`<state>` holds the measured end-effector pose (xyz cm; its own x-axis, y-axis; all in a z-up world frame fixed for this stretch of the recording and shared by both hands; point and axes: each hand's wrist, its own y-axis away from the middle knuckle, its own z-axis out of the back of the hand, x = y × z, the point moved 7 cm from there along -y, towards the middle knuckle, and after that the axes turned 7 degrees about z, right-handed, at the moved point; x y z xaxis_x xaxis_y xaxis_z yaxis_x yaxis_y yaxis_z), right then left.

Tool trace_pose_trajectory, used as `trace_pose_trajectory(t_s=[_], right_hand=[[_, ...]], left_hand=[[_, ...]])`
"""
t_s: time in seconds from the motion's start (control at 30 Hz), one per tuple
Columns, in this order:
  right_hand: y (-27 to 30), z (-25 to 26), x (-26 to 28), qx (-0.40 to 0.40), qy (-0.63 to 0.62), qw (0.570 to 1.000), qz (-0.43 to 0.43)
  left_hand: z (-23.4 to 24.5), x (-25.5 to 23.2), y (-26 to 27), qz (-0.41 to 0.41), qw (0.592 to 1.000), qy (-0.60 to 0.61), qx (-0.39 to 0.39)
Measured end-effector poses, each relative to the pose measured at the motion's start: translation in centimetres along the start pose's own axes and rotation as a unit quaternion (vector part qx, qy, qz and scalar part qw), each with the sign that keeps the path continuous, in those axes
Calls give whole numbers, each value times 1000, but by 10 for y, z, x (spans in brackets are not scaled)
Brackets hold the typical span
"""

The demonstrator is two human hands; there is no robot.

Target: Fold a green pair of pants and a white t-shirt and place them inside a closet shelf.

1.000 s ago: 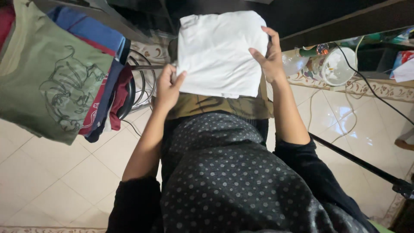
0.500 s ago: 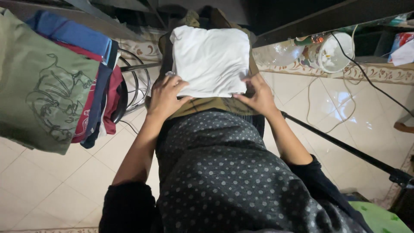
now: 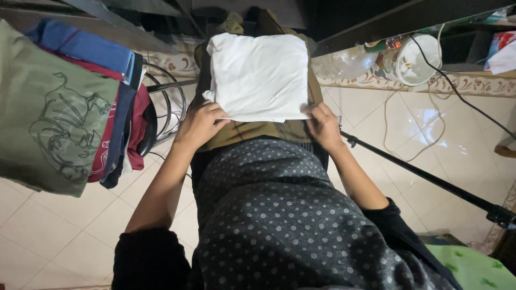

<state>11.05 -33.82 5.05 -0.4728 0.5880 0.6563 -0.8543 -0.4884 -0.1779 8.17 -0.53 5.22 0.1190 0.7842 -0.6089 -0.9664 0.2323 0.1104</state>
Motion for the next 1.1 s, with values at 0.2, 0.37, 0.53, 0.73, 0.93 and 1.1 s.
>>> trace_pose_trajectory(t_s=[0.2,0.37,0.53,0.73,0.93,1.1], right_hand=[[-6,5,14,-11,27,999,18],[-2,6,10,-21,22,998,53],[9,7,6,-37,16,996,77],[17,-5,3,13,37,995,86],[6,-7,10,53,53,995,68],[-17,15,30,70,-25,996,51]], left_hand=[[6,-8,-6,20,1000,-4,-7],[4,4,-5,29,1000,-2,9],[35,-7,4,16,998,39,-39],[30,-9,22,-44,997,1,-71],[9,6,29,-14,997,-22,-71],[40,-27,12,10,997,-44,-67]])
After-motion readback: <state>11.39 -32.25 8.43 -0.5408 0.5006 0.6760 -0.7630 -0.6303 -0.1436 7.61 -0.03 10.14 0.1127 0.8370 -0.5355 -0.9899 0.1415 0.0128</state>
